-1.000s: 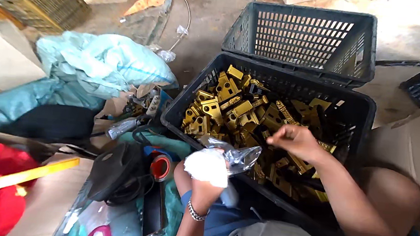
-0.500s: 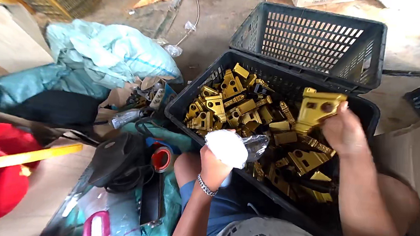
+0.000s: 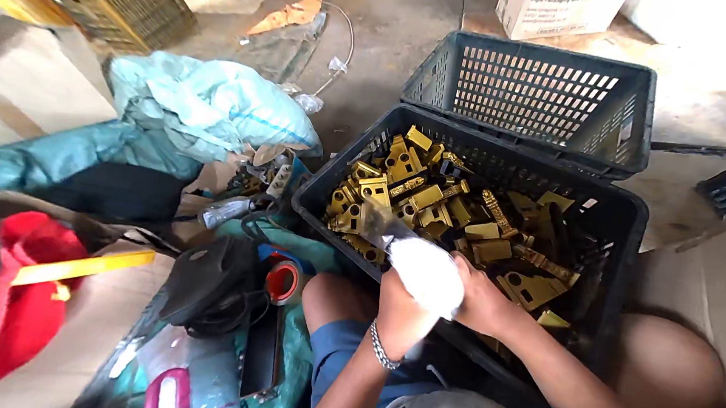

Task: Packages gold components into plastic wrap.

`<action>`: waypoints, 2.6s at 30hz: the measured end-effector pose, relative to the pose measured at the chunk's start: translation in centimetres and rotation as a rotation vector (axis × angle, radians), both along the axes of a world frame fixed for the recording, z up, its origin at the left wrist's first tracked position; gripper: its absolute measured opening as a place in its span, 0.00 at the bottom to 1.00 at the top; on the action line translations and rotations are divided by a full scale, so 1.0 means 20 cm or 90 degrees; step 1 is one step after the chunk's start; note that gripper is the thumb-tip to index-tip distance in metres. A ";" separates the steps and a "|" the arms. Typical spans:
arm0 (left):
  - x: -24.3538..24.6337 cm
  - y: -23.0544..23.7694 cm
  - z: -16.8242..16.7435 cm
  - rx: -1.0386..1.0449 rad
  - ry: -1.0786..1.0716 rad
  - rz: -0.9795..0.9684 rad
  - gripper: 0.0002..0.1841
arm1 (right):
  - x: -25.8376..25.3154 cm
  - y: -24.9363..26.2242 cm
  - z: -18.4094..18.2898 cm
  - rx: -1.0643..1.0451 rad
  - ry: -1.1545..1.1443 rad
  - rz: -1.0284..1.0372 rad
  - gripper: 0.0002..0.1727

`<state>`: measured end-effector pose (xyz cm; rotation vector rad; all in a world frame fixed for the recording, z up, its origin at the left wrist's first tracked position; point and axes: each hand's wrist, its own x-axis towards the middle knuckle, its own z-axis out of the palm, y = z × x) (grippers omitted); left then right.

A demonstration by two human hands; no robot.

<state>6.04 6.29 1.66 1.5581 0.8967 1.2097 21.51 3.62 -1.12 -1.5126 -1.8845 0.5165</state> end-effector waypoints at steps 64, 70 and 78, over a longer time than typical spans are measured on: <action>-0.33 0.19 -0.18 0.175 0.166 0.159 0.31 | 0.28 0.46 -0.09 -0.380 0.098 -0.119 0.27; -0.32 0.20 -0.15 0.184 0.059 0.204 0.21 | 0.24 0.54 -0.35 -0.396 -0.122 -0.174 0.35; -0.21 0.20 -0.12 0.100 0.069 0.106 0.21 | 0.41 0.13 -0.07 -0.165 0.748 -0.169 0.39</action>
